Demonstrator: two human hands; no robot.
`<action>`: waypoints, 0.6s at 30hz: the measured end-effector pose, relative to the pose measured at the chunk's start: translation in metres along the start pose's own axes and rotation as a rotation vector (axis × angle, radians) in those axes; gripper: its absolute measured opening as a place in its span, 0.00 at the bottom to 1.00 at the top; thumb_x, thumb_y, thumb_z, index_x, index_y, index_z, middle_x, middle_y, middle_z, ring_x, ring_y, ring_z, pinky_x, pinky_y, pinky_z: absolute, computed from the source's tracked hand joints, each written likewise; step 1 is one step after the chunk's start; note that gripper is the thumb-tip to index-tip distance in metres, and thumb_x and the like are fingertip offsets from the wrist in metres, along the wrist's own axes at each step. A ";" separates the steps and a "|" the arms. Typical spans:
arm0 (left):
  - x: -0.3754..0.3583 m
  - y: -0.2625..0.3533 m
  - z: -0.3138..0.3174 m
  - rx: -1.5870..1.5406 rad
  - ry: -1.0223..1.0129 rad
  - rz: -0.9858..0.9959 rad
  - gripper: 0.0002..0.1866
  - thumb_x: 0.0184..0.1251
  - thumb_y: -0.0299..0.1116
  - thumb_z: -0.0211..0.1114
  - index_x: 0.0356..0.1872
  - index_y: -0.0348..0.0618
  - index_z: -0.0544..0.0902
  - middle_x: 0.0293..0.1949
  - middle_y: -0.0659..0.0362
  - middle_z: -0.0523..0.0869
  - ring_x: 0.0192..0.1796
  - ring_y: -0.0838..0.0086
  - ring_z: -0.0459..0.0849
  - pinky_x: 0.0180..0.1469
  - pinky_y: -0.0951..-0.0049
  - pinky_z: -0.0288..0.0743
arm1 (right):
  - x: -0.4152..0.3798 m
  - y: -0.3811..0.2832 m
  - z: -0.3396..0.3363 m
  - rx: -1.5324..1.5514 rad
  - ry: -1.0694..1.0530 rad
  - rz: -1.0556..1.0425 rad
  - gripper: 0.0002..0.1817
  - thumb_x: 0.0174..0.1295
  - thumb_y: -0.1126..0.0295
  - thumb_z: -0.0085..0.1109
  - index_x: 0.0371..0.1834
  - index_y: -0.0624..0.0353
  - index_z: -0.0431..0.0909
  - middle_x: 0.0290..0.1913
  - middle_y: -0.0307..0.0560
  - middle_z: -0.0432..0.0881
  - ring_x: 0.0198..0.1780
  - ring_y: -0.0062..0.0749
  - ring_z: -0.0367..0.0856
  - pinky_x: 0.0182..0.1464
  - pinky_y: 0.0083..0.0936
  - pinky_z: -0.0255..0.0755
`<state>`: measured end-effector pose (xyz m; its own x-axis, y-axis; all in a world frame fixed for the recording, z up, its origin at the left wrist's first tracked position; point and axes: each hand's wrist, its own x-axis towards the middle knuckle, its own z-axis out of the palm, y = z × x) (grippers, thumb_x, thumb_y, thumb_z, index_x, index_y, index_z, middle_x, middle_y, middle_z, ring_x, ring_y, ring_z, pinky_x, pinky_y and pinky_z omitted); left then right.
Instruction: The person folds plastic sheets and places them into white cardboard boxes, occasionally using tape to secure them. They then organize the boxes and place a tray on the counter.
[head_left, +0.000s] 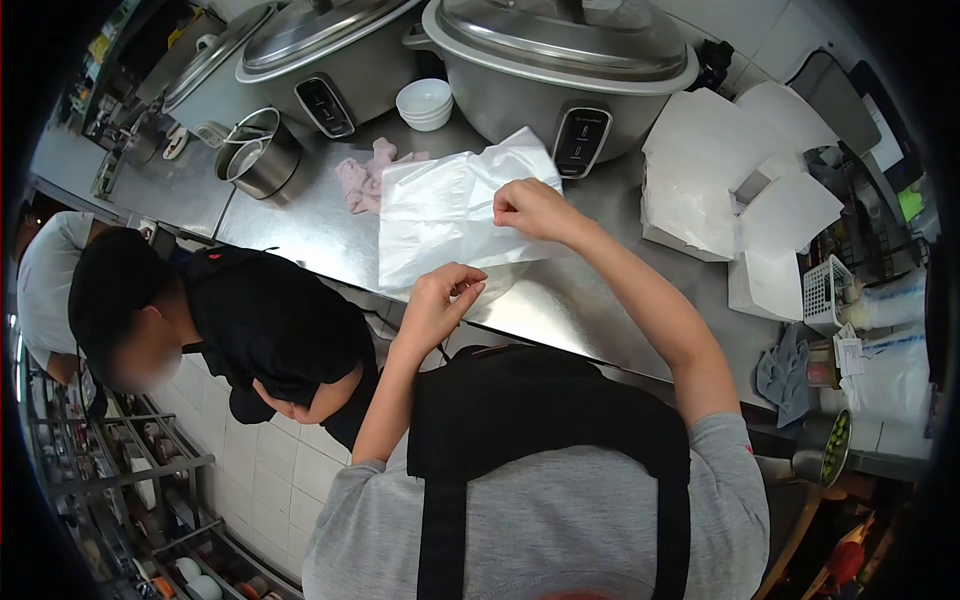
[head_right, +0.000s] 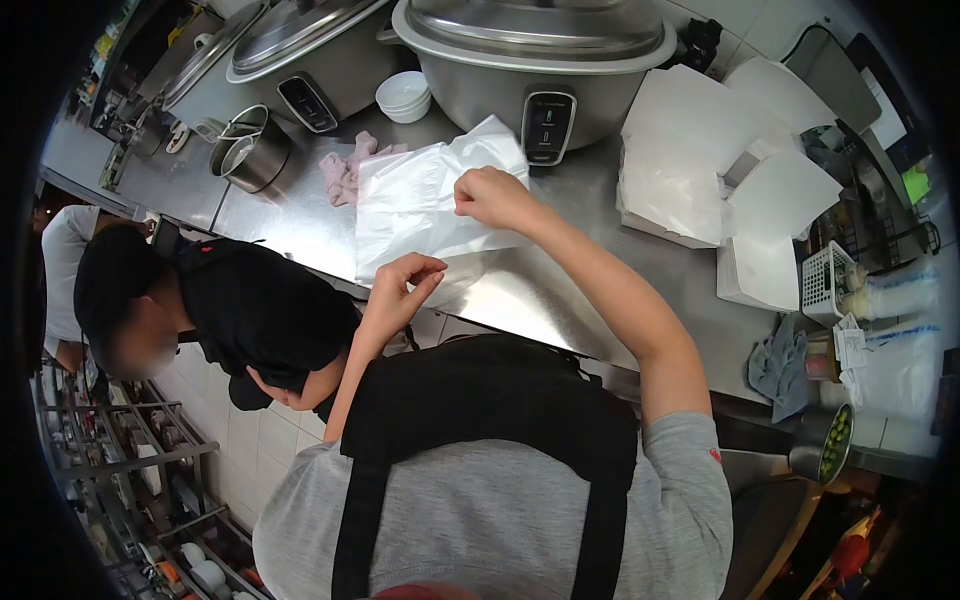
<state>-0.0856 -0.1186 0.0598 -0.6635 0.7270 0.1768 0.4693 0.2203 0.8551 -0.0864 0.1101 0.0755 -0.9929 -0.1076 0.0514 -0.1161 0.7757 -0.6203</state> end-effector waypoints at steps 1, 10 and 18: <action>-0.001 -0.004 0.002 0.056 0.013 0.006 0.07 0.58 0.28 0.63 0.36 0.37 0.82 0.30 0.54 0.84 0.30 0.69 0.82 0.31 0.73 0.73 | -0.003 -0.001 0.005 -0.059 0.007 -0.028 0.11 0.43 0.66 0.68 0.24 0.61 0.78 0.29 0.49 0.81 0.35 0.41 0.80 0.39 0.34 0.71; -0.024 -0.006 -0.020 0.173 0.178 -0.132 0.08 0.58 0.29 0.63 0.36 0.37 0.82 0.29 0.52 0.83 0.28 0.68 0.82 0.31 0.72 0.74 | -0.052 -0.017 0.018 -0.519 0.243 -0.491 0.04 0.48 0.71 0.53 0.24 0.59 0.74 0.31 0.42 0.72 0.40 0.34 0.73 0.44 0.30 0.65; -0.017 0.006 -0.002 0.098 0.113 -0.049 0.07 0.58 0.28 0.63 0.37 0.38 0.82 0.29 0.53 0.83 0.29 0.67 0.82 0.32 0.72 0.73 | -0.023 -0.008 0.001 -0.017 0.070 -0.033 0.08 0.45 0.71 0.67 0.19 0.61 0.77 0.25 0.46 0.79 0.31 0.36 0.77 0.35 0.32 0.69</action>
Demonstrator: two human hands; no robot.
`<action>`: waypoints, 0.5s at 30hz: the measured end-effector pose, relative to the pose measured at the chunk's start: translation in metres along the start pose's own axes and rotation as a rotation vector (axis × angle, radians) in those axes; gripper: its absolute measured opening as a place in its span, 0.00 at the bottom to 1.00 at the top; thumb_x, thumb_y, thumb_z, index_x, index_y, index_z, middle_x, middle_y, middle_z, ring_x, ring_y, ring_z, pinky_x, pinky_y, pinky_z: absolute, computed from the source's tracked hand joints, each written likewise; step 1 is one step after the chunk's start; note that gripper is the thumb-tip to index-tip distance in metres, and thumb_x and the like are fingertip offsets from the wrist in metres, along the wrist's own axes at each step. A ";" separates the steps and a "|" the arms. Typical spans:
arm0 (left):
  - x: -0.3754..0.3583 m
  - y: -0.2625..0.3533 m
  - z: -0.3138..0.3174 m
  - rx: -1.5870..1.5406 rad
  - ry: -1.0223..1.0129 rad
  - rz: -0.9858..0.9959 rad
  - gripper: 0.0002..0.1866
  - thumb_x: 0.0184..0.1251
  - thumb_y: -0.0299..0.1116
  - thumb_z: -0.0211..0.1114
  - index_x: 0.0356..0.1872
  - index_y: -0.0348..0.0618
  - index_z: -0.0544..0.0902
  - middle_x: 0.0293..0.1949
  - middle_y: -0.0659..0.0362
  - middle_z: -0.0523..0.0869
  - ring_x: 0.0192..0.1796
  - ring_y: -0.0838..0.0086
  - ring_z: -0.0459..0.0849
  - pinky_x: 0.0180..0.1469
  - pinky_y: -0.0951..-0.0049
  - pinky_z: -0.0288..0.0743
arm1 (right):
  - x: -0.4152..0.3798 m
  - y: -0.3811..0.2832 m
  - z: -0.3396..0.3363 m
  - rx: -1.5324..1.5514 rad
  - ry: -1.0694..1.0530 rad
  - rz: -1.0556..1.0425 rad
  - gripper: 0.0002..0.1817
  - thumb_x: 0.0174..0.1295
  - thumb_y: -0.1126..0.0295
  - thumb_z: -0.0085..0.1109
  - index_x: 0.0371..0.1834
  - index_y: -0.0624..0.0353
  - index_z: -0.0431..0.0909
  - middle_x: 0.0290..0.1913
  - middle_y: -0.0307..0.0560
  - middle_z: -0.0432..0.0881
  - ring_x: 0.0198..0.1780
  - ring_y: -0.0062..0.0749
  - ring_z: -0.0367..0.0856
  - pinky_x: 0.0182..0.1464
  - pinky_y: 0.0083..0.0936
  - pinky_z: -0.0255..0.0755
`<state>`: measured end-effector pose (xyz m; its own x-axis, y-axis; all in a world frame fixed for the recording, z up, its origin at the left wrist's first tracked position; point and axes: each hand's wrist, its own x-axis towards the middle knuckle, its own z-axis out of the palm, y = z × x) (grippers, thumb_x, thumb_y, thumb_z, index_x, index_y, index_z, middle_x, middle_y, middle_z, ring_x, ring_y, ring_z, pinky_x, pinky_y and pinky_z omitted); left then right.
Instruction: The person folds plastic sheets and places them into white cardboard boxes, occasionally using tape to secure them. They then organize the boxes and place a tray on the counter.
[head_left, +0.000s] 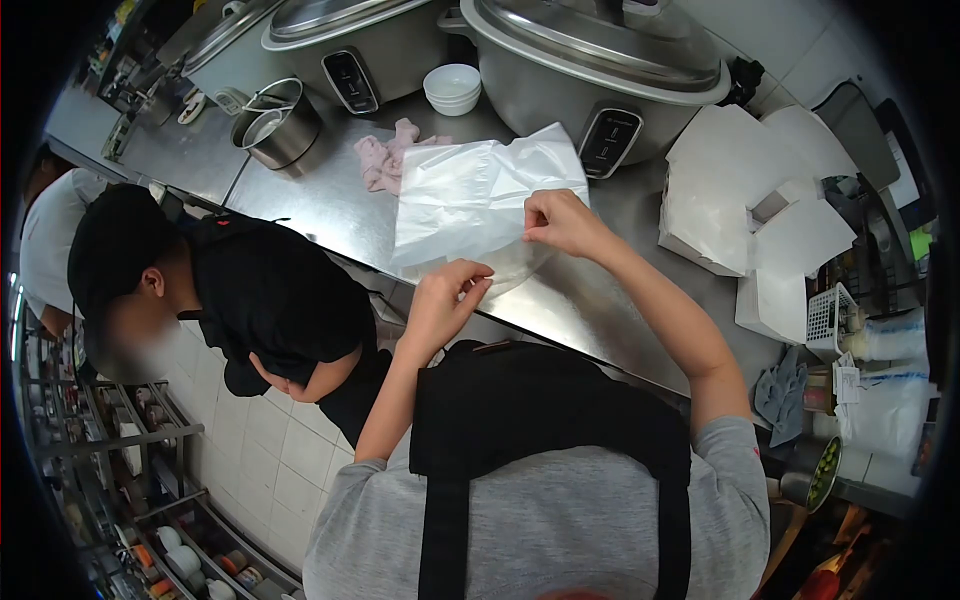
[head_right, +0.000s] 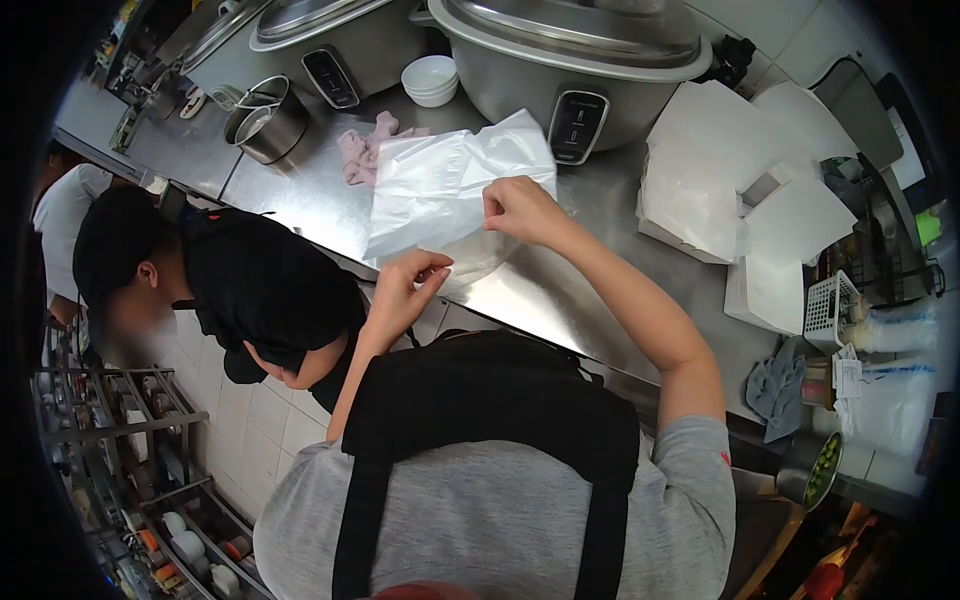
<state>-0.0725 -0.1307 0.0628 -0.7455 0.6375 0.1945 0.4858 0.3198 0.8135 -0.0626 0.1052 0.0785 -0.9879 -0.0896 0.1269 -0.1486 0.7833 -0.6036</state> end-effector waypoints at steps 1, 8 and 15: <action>0.001 0.005 0.001 -0.005 -0.027 0.022 0.07 0.59 0.27 0.62 0.37 0.37 0.82 0.29 0.54 0.84 0.29 0.71 0.81 0.33 0.74 0.73 | 0.005 0.004 -0.002 0.114 -0.077 0.045 0.09 0.45 0.70 0.68 0.18 0.61 0.77 0.24 0.45 0.79 0.29 0.32 0.77 0.33 0.30 0.69; 0.008 0.000 -0.005 -0.064 -0.015 0.034 0.07 0.59 0.27 0.62 0.37 0.37 0.82 0.30 0.53 0.83 0.31 0.66 0.83 0.35 0.73 0.74 | 0.024 0.021 -0.010 0.497 -0.182 0.142 0.11 0.50 0.69 0.67 0.18 0.62 0.77 0.19 0.39 0.78 0.25 0.20 0.75 0.31 0.25 0.70; 0.053 0.003 -0.015 -0.005 -0.025 0.221 0.10 0.61 0.26 0.60 0.42 0.34 0.81 0.33 0.53 0.84 0.34 0.70 0.82 0.38 0.72 0.76 | 0.055 0.000 -0.053 0.329 0.261 0.070 0.06 0.61 0.71 0.54 0.29 0.62 0.75 0.22 0.39 0.78 0.26 0.20 0.76 0.28 0.21 0.69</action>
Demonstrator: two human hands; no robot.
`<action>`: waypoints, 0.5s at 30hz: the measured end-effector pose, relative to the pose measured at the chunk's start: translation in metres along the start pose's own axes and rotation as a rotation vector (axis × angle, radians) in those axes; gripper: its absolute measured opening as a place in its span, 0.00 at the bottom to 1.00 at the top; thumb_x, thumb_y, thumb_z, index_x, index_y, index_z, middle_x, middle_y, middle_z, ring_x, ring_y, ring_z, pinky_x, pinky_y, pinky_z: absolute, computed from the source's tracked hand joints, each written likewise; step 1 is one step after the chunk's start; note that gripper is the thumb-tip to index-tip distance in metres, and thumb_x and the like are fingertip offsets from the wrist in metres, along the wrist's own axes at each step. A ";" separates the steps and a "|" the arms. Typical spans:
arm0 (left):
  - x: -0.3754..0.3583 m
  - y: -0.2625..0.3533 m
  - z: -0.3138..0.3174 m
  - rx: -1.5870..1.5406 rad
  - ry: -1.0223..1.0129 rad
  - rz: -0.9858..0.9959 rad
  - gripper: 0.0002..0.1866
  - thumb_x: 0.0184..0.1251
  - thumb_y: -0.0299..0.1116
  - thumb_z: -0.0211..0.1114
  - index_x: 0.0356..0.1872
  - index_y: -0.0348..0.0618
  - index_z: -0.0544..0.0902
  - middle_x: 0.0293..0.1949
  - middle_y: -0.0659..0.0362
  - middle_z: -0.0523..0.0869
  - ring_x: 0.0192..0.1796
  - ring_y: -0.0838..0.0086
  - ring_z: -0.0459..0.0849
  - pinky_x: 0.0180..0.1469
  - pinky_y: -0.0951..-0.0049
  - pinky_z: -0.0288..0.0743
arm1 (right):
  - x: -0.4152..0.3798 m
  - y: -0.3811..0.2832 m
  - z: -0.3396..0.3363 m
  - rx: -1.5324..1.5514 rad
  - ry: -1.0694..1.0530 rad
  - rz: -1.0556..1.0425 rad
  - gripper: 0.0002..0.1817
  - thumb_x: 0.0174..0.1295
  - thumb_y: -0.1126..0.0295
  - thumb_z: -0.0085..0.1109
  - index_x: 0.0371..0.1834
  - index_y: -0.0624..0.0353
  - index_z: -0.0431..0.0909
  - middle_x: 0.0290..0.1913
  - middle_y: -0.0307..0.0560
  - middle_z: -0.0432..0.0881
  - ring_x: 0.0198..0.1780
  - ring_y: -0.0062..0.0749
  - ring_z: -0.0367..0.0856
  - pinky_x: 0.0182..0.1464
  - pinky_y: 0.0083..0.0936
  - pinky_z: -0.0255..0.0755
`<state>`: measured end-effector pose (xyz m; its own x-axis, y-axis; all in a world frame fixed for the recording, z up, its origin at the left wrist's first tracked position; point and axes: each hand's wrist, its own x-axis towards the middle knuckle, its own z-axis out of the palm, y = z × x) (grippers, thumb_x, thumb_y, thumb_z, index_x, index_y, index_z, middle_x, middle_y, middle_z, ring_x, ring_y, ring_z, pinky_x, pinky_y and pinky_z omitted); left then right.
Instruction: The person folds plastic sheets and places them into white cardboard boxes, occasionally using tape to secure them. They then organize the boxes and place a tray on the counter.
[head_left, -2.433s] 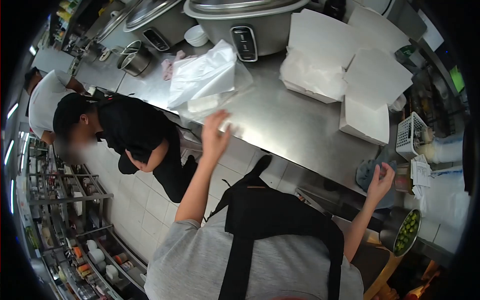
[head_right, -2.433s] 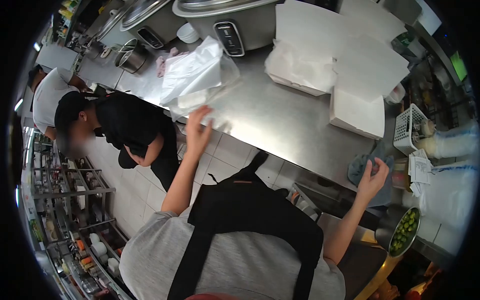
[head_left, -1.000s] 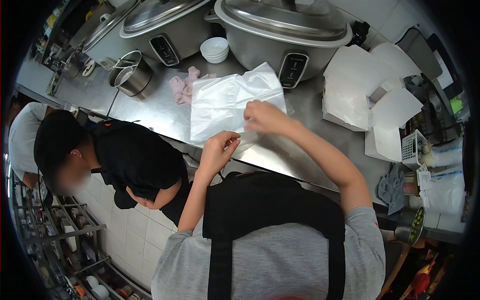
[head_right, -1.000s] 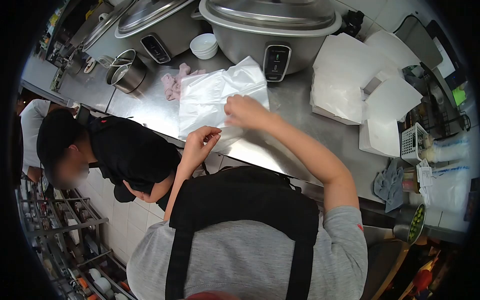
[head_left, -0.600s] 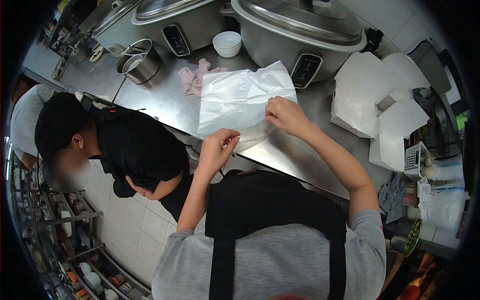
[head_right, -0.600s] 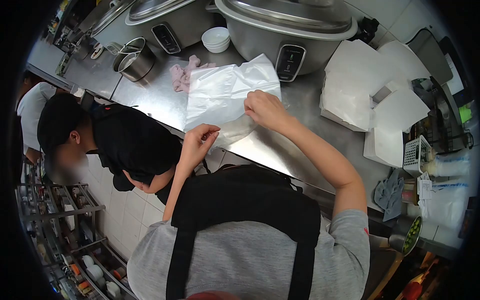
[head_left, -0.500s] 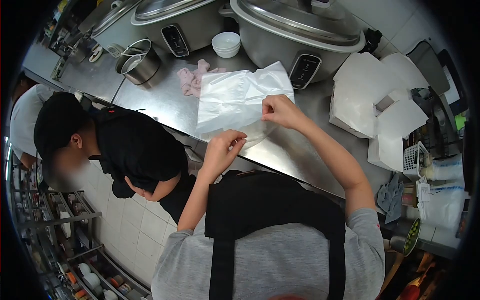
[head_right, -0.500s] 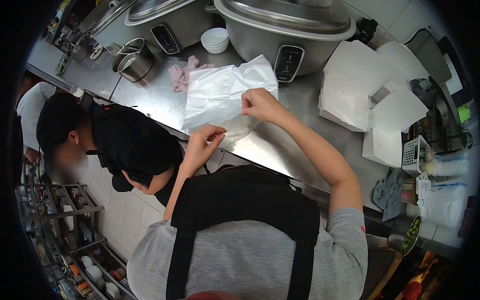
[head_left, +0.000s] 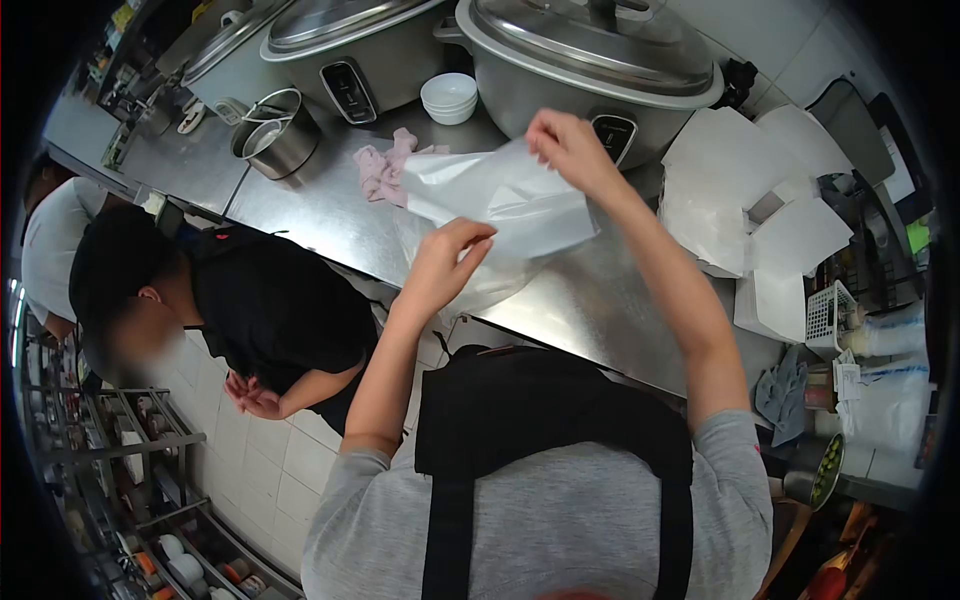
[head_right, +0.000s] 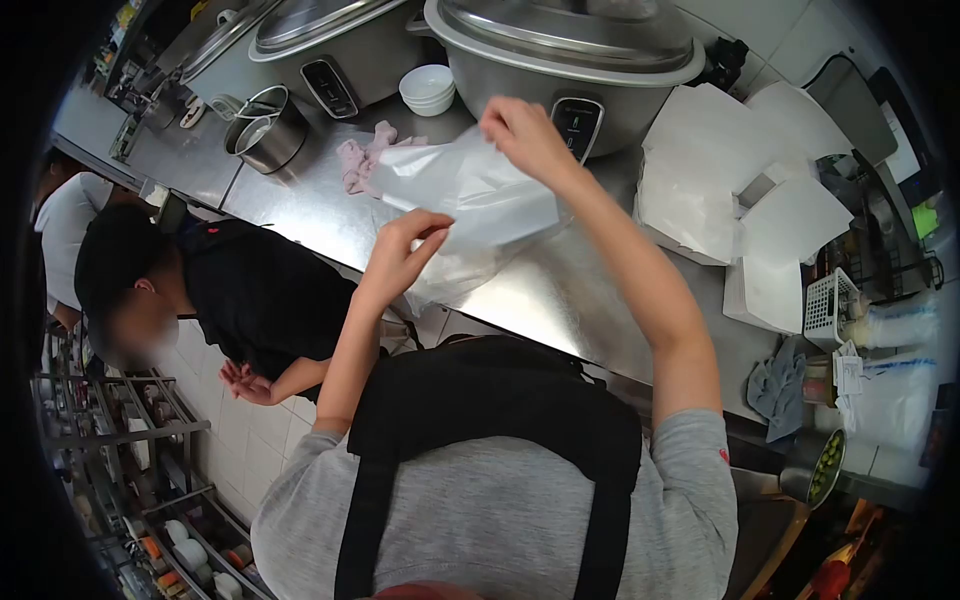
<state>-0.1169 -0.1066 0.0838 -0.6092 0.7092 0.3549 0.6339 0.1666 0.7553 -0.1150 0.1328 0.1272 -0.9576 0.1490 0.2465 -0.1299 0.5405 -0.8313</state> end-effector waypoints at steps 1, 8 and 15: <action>0.017 -0.007 0.006 0.001 -0.001 0.001 0.10 0.61 0.26 0.60 0.42 0.34 0.81 0.33 0.53 0.84 0.34 0.70 0.82 0.38 0.72 0.76 | 0.010 -0.006 -0.005 -0.123 0.065 -0.132 0.06 0.62 0.71 0.53 0.30 0.62 0.74 0.21 0.40 0.78 0.25 0.24 0.77 0.28 0.23 0.69; 0.074 0.037 0.003 -0.011 -0.138 0.099 0.16 0.61 0.25 0.59 0.50 0.35 0.77 0.42 0.49 0.82 0.38 0.62 0.83 0.36 0.67 0.77 | 0.028 -0.086 -0.038 -0.586 0.359 -0.408 0.10 0.63 0.65 0.51 0.30 0.61 0.74 0.22 0.53 0.78 0.28 0.48 0.79 0.32 0.37 0.70; 0.090 -0.018 0.034 0.331 0.104 0.130 0.20 0.55 0.26 0.61 0.52 0.41 0.75 0.30 0.52 0.80 0.33 0.58 0.81 0.34 0.60 0.74 | 0.023 -0.133 -0.060 -0.720 0.458 -0.609 0.09 0.62 0.67 0.53 0.33 0.61 0.67 0.18 0.56 0.76 0.25 0.52 0.79 0.25 0.41 0.71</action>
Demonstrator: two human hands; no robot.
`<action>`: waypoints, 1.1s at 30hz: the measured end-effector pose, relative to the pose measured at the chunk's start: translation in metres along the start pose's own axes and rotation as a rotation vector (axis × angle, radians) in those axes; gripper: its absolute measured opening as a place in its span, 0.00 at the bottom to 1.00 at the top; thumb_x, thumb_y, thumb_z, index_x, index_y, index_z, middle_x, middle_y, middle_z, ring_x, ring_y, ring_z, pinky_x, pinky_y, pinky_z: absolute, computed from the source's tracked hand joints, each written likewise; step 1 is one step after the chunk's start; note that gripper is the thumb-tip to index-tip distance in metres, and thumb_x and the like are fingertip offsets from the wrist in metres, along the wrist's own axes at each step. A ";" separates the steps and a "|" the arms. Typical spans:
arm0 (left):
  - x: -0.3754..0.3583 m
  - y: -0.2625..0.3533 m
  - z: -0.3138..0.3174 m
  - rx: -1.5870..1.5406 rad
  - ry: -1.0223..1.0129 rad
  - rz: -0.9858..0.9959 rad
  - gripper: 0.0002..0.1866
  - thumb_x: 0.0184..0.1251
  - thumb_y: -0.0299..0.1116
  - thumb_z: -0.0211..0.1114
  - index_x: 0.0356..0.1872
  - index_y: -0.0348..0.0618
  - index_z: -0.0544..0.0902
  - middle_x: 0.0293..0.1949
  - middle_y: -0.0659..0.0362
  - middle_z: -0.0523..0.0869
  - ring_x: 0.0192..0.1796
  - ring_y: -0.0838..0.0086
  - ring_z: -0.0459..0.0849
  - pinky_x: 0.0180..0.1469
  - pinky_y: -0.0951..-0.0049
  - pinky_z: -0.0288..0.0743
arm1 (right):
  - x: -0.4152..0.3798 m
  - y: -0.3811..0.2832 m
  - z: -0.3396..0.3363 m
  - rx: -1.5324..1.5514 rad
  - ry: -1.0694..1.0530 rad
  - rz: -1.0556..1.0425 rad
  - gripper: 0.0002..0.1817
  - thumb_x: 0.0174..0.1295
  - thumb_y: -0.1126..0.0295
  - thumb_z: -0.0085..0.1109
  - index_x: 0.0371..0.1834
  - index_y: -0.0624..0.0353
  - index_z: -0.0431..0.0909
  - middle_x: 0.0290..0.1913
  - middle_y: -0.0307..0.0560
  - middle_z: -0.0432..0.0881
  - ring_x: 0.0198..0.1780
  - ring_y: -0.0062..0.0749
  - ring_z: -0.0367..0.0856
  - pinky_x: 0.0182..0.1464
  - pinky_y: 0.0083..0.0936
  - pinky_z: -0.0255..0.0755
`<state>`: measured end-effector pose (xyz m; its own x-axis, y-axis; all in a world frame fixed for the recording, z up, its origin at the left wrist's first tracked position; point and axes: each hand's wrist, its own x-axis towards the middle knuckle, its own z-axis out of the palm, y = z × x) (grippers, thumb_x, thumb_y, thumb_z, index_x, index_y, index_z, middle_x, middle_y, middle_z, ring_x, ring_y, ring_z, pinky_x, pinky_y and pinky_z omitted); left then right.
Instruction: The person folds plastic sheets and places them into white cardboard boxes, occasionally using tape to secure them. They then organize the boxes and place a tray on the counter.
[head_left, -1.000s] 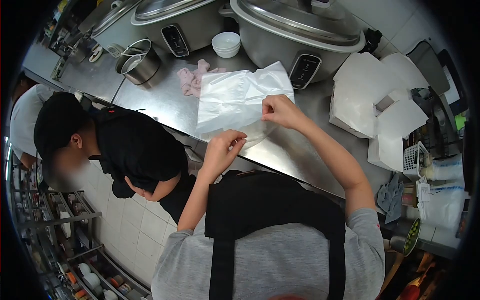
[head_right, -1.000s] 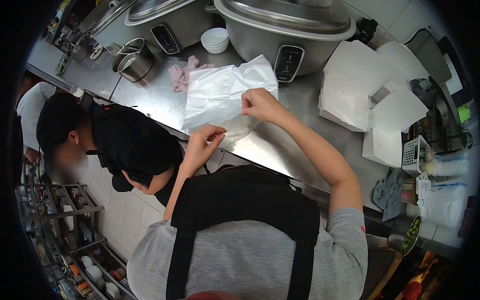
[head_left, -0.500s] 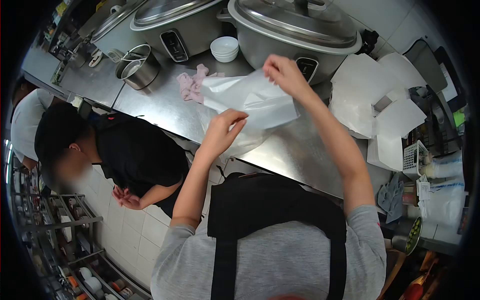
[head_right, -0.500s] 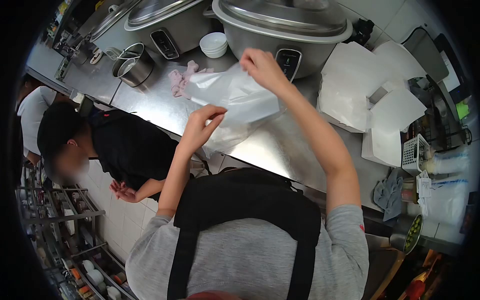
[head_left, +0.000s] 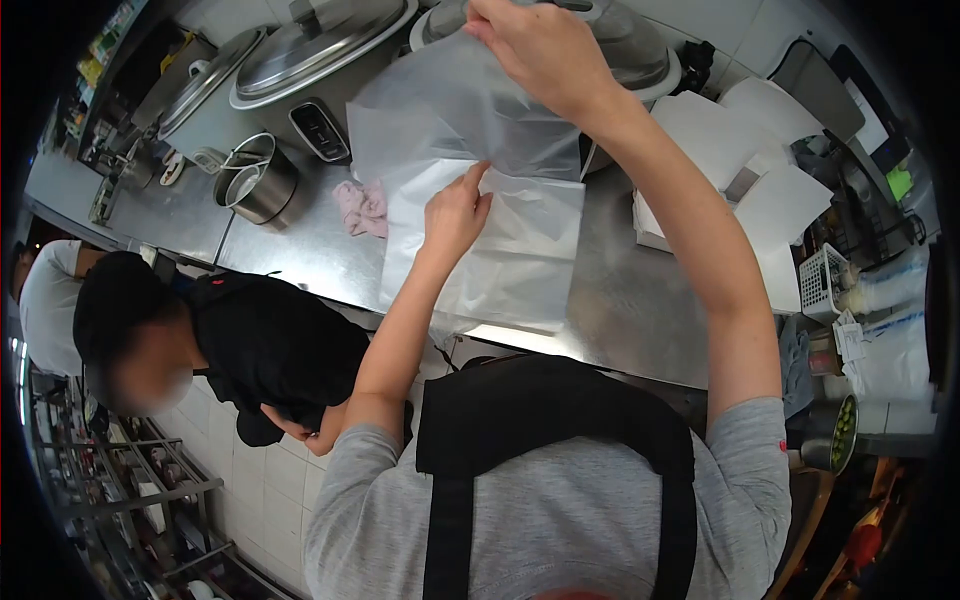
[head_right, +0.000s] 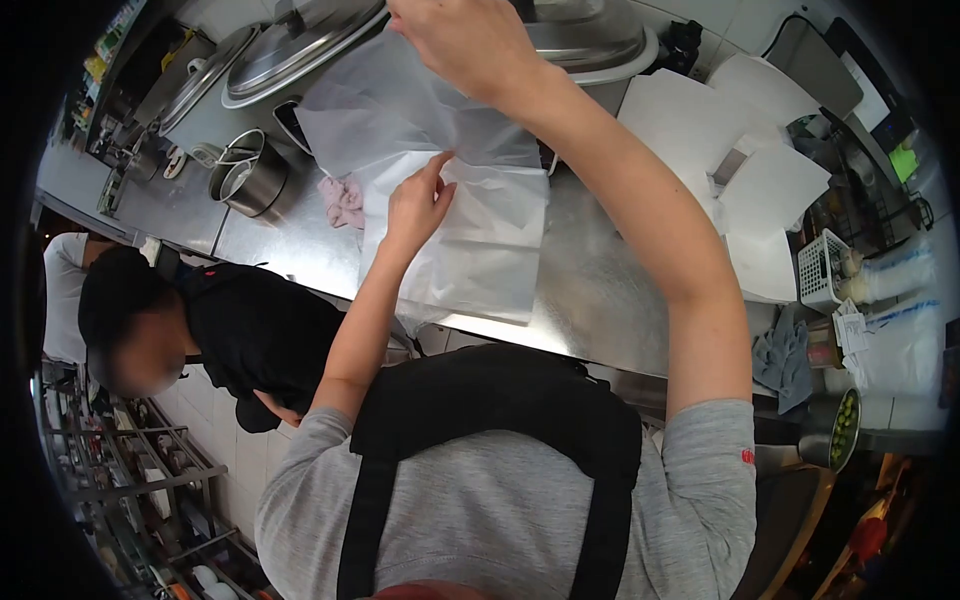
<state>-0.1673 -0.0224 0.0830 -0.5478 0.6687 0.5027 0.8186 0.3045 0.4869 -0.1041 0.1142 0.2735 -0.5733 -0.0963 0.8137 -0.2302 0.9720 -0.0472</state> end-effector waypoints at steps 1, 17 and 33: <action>0.001 -0.001 0.001 0.023 -0.019 0.012 0.21 0.54 0.27 0.61 0.52 0.44 0.75 0.27 0.54 0.80 0.30 0.59 0.81 0.32 0.60 0.73 | 0.003 0.000 -0.004 0.009 0.007 -0.041 0.09 0.62 0.67 0.53 0.33 0.61 0.67 0.18 0.56 0.76 0.25 0.52 0.79 0.25 0.41 0.70; 0.013 -0.008 -0.118 0.050 -0.394 0.099 0.09 0.46 0.19 0.57 0.31 0.36 0.78 0.22 0.47 0.79 0.27 0.55 0.80 0.31 0.65 0.71 | -0.125 0.106 -0.108 -0.179 0.148 0.504 0.08 0.64 0.65 0.53 0.33 0.58 0.72 0.14 0.43 0.69 0.17 0.28 0.69 0.23 0.27 0.61; 0.058 -0.043 -0.039 0.033 -0.637 -0.146 0.05 0.42 0.14 0.58 0.24 0.29 0.80 0.15 0.55 0.79 0.17 0.75 0.79 0.19 0.76 0.70 | -0.400 0.150 -0.279 -0.441 0.104 1.043 0.08 0.63 0.66 0.53 0.34 0.60 0.72 0.21 0.53 0.75 0.24 0.44 0.75 0.29 0.33 0.66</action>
<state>-0.2412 -0.0233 0.1191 -0.4524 0.8869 -0.0932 0.7542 0.4363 0.4908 0.3107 0.3579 0.1025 -0.2507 0.8020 0.5422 0.6293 0.5606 -0.5383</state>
